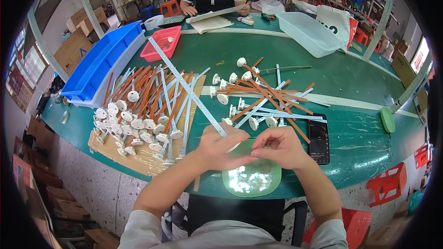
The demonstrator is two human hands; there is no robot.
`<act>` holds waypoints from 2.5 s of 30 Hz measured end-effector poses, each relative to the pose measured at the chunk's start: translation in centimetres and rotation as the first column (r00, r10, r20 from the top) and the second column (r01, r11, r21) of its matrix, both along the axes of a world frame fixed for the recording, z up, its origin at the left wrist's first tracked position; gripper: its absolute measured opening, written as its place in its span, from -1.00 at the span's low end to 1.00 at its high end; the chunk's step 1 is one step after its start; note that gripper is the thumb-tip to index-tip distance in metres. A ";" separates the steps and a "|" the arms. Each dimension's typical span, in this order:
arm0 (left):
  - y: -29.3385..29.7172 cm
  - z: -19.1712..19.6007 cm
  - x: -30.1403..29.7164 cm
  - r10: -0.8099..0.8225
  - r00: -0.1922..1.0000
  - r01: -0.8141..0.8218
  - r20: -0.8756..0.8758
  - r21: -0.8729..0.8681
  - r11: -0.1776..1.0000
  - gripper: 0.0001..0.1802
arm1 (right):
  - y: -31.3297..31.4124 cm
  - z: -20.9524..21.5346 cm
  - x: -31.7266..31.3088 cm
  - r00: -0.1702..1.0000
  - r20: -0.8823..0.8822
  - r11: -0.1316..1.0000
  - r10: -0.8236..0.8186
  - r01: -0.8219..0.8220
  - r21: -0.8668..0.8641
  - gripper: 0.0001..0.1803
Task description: Manually assembling LED light strips by attaching plastic circular bases and small connectors.
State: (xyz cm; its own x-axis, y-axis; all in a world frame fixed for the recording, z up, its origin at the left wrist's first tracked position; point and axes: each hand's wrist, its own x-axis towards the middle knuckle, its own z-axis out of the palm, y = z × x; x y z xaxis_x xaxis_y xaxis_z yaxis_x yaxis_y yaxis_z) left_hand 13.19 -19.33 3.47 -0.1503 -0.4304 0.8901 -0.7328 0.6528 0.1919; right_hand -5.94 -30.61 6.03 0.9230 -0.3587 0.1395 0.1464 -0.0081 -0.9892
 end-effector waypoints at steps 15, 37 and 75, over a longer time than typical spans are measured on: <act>0.3 1.0 -0.3 0.115 0.984 -0.107 -0.137 0.064 0.992 -0.65 | 0.2 -0.2 0.0 0.990 0.143 0.998 -0.011 0.002 0.060 -0.81; 0.5 1.0 -0.9 0.164 0.982 -0.157 -0.094 0.081 0.984 -0.73 | 1.3 -1.8 1.3 0.909 0.195 0.878 -0.370 0.410 -0.248 -0.80; 1.1 0.0 -1.3 -0.062 0.862 0.242 -0.502 0.300 0.923 -0.48 | 2.1 -0.9 1.4 0.791 0.535 0.522 -0.295 0.603 -0.604 -0.89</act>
